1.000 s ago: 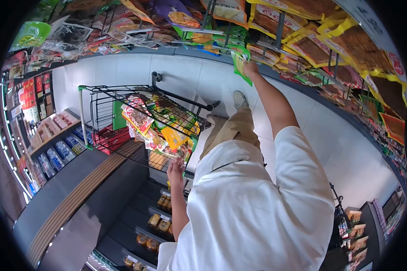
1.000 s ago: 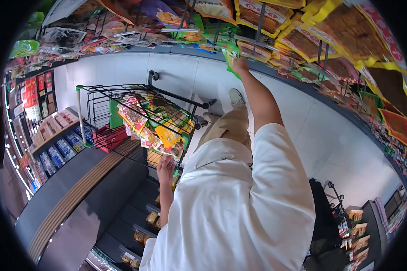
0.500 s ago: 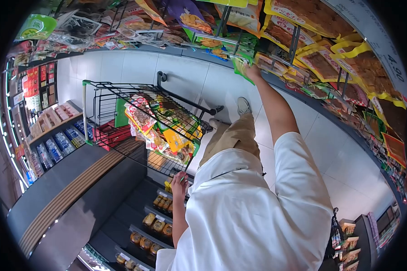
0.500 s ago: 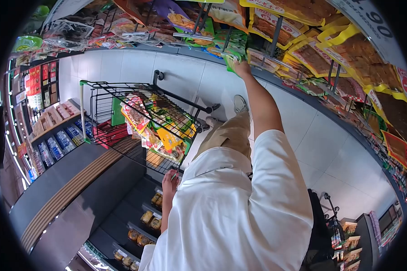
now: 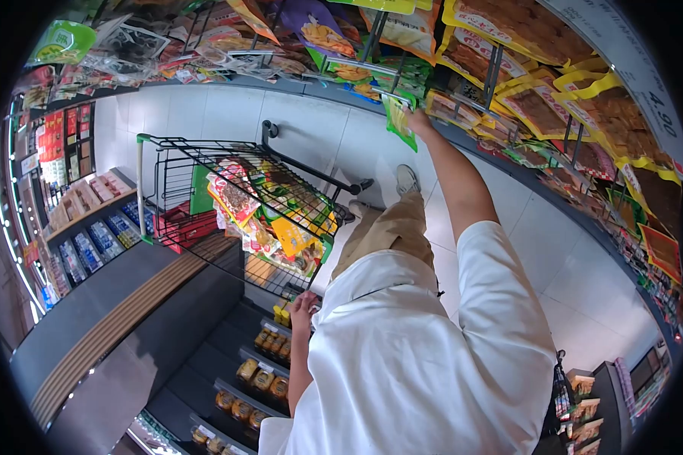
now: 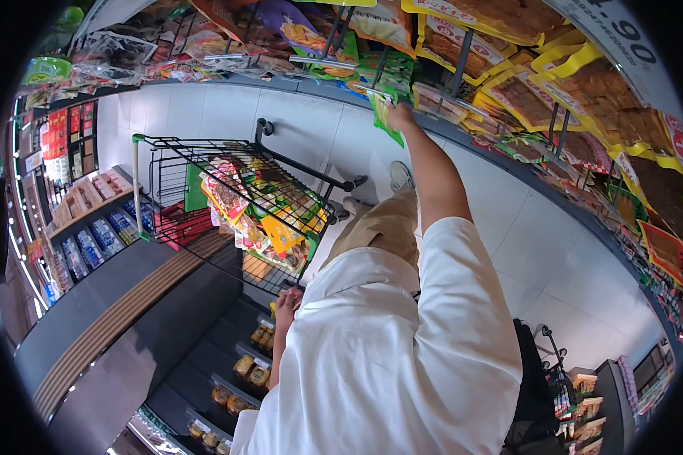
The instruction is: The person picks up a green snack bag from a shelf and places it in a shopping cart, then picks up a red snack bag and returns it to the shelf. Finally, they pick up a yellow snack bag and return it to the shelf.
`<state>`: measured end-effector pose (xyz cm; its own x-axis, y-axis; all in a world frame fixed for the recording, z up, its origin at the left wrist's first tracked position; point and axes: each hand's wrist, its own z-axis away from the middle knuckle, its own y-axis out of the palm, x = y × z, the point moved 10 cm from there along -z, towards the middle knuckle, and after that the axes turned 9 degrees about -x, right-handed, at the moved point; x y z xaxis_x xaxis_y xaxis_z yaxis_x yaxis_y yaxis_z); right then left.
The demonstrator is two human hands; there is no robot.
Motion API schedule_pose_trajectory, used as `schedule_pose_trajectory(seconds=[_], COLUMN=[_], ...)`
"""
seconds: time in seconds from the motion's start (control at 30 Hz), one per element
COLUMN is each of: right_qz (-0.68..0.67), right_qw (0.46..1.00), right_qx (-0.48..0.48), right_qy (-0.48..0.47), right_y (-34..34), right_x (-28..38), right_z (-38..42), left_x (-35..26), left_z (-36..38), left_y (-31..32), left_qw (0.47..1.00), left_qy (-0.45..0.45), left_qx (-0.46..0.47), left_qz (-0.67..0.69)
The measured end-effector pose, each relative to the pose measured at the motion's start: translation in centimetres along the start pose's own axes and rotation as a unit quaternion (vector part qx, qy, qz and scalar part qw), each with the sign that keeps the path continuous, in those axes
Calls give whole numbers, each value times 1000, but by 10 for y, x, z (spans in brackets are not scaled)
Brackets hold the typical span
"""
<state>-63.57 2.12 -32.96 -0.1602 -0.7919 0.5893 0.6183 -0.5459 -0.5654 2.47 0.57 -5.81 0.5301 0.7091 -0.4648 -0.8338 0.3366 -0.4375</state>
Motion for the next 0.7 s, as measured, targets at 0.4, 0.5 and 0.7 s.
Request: schedule_pose_trajectory(seconds=[0.4, 0.5, 0.7], right_qz=[-43, -60, -42], right_qw=[999, 997, 999], right_qx=[-16, 17, -10], right_qy=[21, 47, 25], right_y=[-2, 4, 7], right_x=[2, -3, -12], right_z=[3, 5, 0], left_x=[6, 0, -7], left_z=[3, 4, 11], left_y=[8, 13, 17], left_qw=[999, 999, 998], left_qy=[32, 45, 54], left_qx=[2, 5, 5], left_qz=[16, 9, 11])
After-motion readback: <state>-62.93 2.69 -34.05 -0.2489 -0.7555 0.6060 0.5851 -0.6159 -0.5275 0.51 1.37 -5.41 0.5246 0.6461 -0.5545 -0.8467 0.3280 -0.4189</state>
